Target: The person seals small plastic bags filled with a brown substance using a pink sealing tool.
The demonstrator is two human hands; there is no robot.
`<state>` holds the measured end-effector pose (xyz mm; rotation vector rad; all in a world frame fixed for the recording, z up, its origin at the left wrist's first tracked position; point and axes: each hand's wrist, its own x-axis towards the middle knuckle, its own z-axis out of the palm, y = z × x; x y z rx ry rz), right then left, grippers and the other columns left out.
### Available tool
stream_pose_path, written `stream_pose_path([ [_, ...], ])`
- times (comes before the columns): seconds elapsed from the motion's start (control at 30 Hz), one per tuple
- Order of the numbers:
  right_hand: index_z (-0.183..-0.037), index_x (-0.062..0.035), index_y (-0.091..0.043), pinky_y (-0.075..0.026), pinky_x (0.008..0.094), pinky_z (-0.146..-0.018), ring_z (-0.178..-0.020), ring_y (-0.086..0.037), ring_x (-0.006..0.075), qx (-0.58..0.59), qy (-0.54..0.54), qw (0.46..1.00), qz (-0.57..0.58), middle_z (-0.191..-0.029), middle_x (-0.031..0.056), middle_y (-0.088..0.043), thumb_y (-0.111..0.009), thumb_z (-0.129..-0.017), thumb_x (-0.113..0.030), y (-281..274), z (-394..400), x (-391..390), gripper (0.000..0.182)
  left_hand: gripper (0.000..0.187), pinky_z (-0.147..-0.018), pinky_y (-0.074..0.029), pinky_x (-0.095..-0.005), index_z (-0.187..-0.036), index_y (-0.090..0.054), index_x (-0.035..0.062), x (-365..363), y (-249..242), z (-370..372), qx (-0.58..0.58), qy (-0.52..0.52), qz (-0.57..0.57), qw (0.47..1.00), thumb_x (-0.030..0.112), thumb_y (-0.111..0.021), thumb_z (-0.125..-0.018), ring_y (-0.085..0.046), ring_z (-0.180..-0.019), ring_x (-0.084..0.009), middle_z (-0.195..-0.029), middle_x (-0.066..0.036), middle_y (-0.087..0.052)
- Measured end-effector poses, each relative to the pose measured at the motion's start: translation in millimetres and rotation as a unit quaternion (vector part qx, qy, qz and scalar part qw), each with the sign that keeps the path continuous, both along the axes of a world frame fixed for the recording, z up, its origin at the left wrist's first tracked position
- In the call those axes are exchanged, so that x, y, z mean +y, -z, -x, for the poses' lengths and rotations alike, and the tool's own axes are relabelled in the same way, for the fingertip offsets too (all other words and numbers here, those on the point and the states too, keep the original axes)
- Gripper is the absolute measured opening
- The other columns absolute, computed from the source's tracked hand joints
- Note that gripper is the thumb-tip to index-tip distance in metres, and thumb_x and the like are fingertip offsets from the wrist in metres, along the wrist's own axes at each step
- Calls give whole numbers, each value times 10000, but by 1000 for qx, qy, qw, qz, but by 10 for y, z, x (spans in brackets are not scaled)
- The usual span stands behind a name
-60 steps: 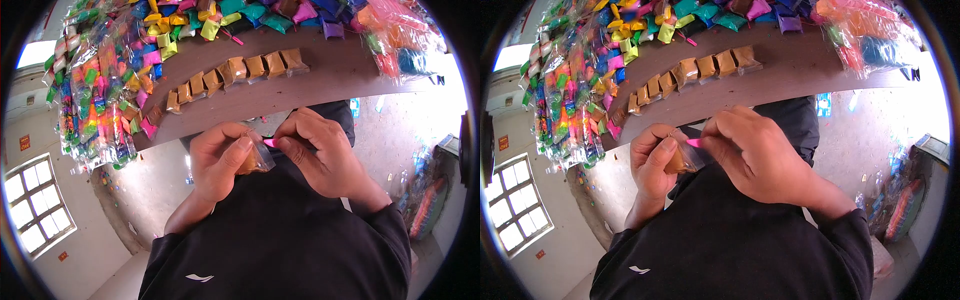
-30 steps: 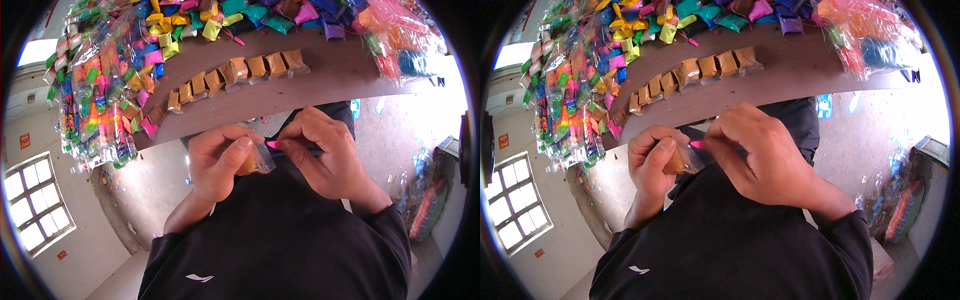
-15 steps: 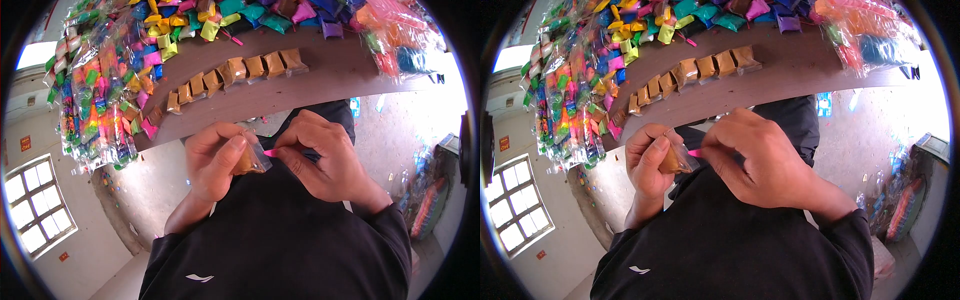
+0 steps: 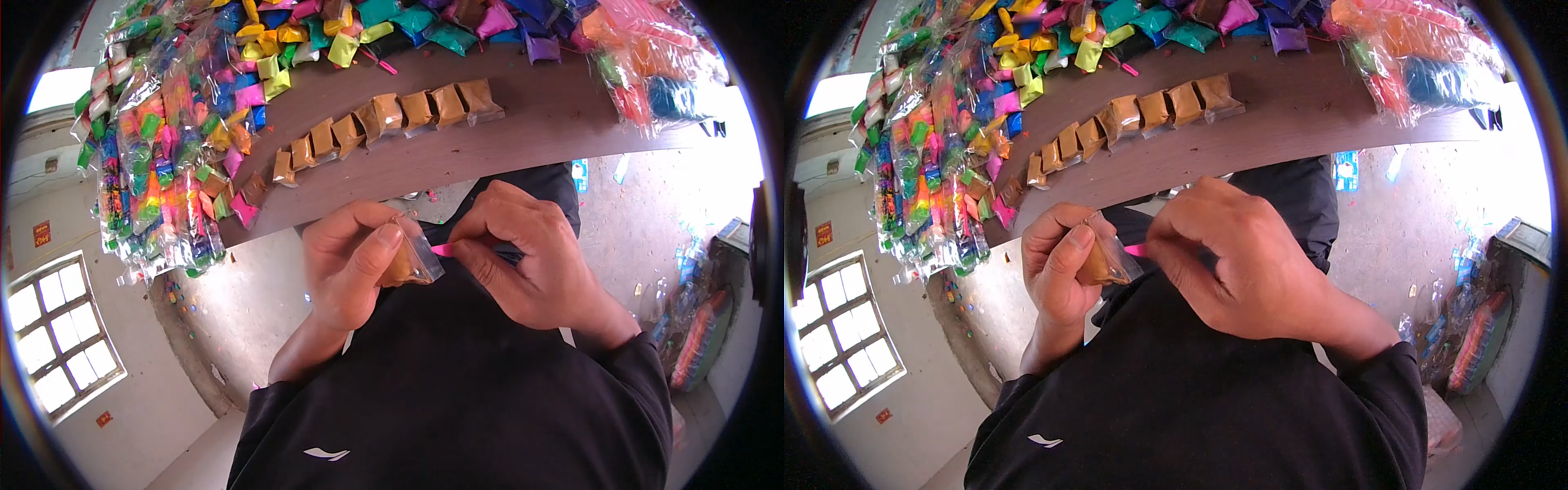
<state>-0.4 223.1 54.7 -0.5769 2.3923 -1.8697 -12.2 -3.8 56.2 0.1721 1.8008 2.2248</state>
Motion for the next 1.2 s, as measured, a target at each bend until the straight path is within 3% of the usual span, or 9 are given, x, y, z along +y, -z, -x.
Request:
stream_pose_path([
  [0.43, -898, 21, -680, -479, 346, -655, -759, -611, 268, -7, 0, 1000, 4, -788, 124, -628, -730, -868, 32, 4, -9, -6, 60, 187, -777, -500, -234, -1021, -687, -42, -20, 12, -7, 5, 6, -4, 1000, 132, -618, -1020, -630, -833, -77, -951, -77, -720],
  [0.53, -873, 8, -674, -475, 383, -640, -729, -623, 284, -17, 16, 1000, 12, -788, 134, -630, -748, -847, 4, -6, -30, -31, 79, 187, -784, -505, -238, -1029, -684, -44, -26, 5, -11, -7, 17, -10, 1000, 130, -616, -1022, -631, -843, -78, -960, -78, -719],
  [0.6, -900, 9, -689, -500, 374, -672, -751, -650, 274, -94, 53, 993, 56, -818, 136, -649, -748, -862, -11, -30, -48, -65, 74, 174, -795, -516, -248, -1058, -671, -45, -5, 10, -24, -15, -6, -30, 999, 119, -629, -1016, -637, -861, -84, -973, -80, -715],
  [0.73, -935, 4, -708, -513, 354, -690, -760, -670, 263, -85, 14, 994, 73, -850, 139, -668, -742, -876, -15, 27, -2, -89, 70, 168, -802, -527, -253, -1099, -647, -45, -73, 89, -22, -5, 39, -26, 999, 88, -658, -998, -642, -882, -93, -999, -85, -709],
  [0.83, -924, -9, -723, -503, 325, -675, -741, -671, 230, -58, -8, 990, 130, -865, 130, -677, -759, -867, -29, 165, 0, -148, 70, 172, -801, -531, -247, -1115, -625, -47, -22, 41, -21, 21, 37, 16, 999, 49, -671, -980, -641, -891, -95, -1008, -88, -691],
  [1.0, -831, -19, -708, -475, 288, -656, -723, -636, 137, -149, 12, 981, 127, -823, 77, -665, -787, -829, -47, 89, -19, -147, 83, 153, -754, -514, -232, -1100, -606, -59, -11, 23, -24, 61, 67, 59, 994, 35, -651, -988, -628, -853, -88, -990, -87, -649],
  [1.13, -814, -20, -696, -468, 287, -639, -702, -624, 128, -163, 15, 977, 137, -793, 67, -657, -779, -824, -41, 100, -32, -177, 86, 154, -710, -490, -228, -1101, -599, -60, -49, 72, 33, 127, 92, 105, 982, 35, -650, -992, -607, -833, -75, -966, -77, -643],
  [1.2, -791, -13, -661, -412, 234, -604, -698, -550, 59, -163, 15, 978, 126, -830, 13, -635, -787, -819, 0, 112, -36, -178, 129, 165, -678, -463, -216, -1103, -599, -52, -29, 50, 27, 102, 88, 93, 986, 27, -675, -980, -583, -805, -54, -935, -61, -643],
])
